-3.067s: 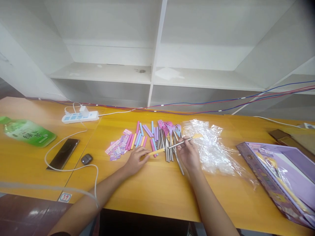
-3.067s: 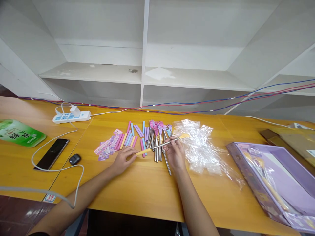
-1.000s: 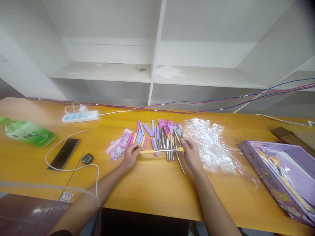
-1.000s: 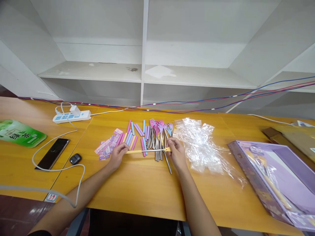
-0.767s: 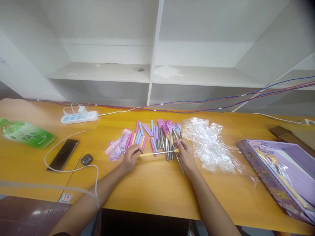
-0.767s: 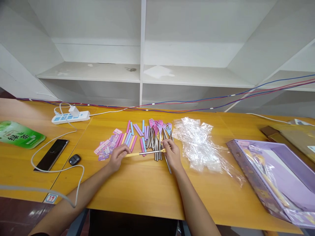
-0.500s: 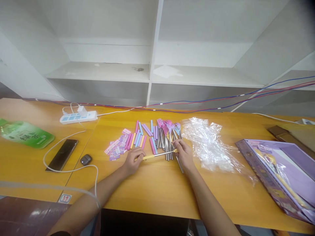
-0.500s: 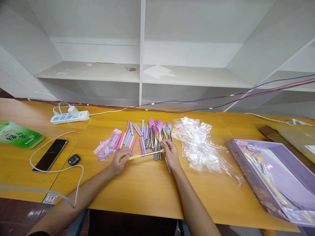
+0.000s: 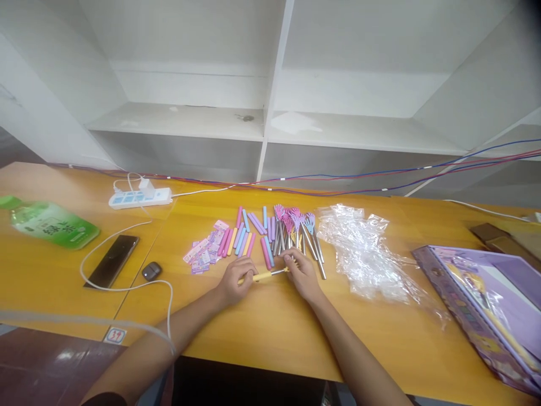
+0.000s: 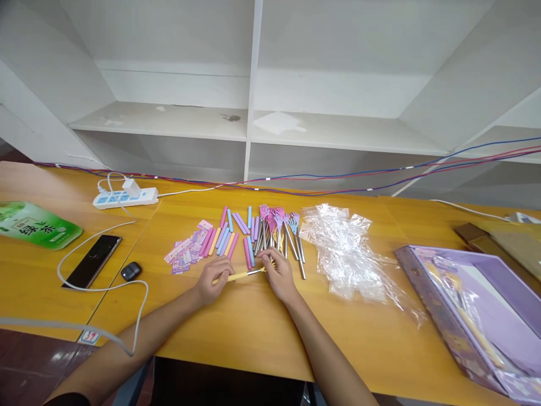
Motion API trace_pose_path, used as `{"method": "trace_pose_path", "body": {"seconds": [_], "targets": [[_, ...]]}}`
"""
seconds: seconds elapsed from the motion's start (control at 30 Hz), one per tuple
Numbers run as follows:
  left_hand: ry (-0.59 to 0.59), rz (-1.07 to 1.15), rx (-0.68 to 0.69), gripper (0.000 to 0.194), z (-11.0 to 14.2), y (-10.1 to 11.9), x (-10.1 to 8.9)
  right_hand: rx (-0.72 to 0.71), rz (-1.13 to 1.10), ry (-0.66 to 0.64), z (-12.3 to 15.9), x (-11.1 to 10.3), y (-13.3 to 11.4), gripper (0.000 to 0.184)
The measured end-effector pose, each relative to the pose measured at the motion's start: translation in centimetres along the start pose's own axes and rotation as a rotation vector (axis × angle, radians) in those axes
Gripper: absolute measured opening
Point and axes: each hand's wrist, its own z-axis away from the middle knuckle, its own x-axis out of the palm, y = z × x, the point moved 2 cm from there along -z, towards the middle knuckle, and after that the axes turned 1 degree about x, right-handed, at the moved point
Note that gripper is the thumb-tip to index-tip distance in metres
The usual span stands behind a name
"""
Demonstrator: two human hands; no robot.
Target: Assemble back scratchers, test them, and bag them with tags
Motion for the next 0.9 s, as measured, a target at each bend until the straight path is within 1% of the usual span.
{"method": "trace_pose_path", "body": {"seconds": [0.1, 0.23, 0.33, 0.4, 0.43, 0.5, 0.57, 0.6, 0.67, 0.73, 0.83, 0.9], "targets": [[-0.012, -0.015, -0.007, 0.043, 0.0, -0.2, -0.2, -0.052, 0.046, -0.010, 0.0, -0.1, -0.7, 0.035], [-0.032, -0.112, 0.012, 0.038, -0.5, -1.0, -1.1, -0.102, 0.123, -0.069, -0.1, -1.1, -1.0, 0.033], [-0.098, -0.297, 0.073, 0.031, -0.8, -1.3, -1.4, -0.130, 0.279, -0.001, -0.1, -1.7, -0.5, 0.042], [-0.184, -0.417, 0.118, 0.023, -0.9, -1.2, -1.0, -0.152, 0.404, 0.041, -0.2, -1.6, -0.3, 0.049], [-0.237, -0.471, 0.131, 0.023, -0.9, -1.0, -0.7, -0.166, 0.456, 0.037, -0.2, -1.3, -0.4, 0.051], [-0.344, -0.590, 0.128, 0.021, -0.9, -0.5, -0.2, -0.201, 0.532, -0.024, -0.3, -0.7, -1.0, 0.049], [-0.402, -0.715, 0.080, 0.014, -0.8, 0.1, -0.1, -0.282, 0.624, -0.110, -0.2, 0.0, -2.2, 0.040], [-0.403, -0.765, 0.050, 0.016, -0.8, 0.4, -0.3, -0.349, 0.693, -0.144, 0.0, 0.4, -2.9, 0.033], [-0.367, -0.825, 0.015, 0.024, -0.8, 1.0, -1.0, -0.499, 0.860, -0.179, 0.6, 1.2, -4.3, 0.017], [-0.342, -0.844, 0.036, 0.026, -0.5, 1.8, -1.6, -0.595, 1.004, -0.185, 1.4, 2.2, -5.1, 0.008], [-0.371, -0.859, 0.084, 0.026, 0.3, 2.9, -1.5, -0.602, 1.090, -0.201, 2.6, 4.1, -5.2, 0.012], [-0.402, -0.881, 0.083, 0.032, 0.8, 3.4, -1.2, -0.558, 1.042, -0.203, 3.0, 5.0, -4.9, 0.019]]}}
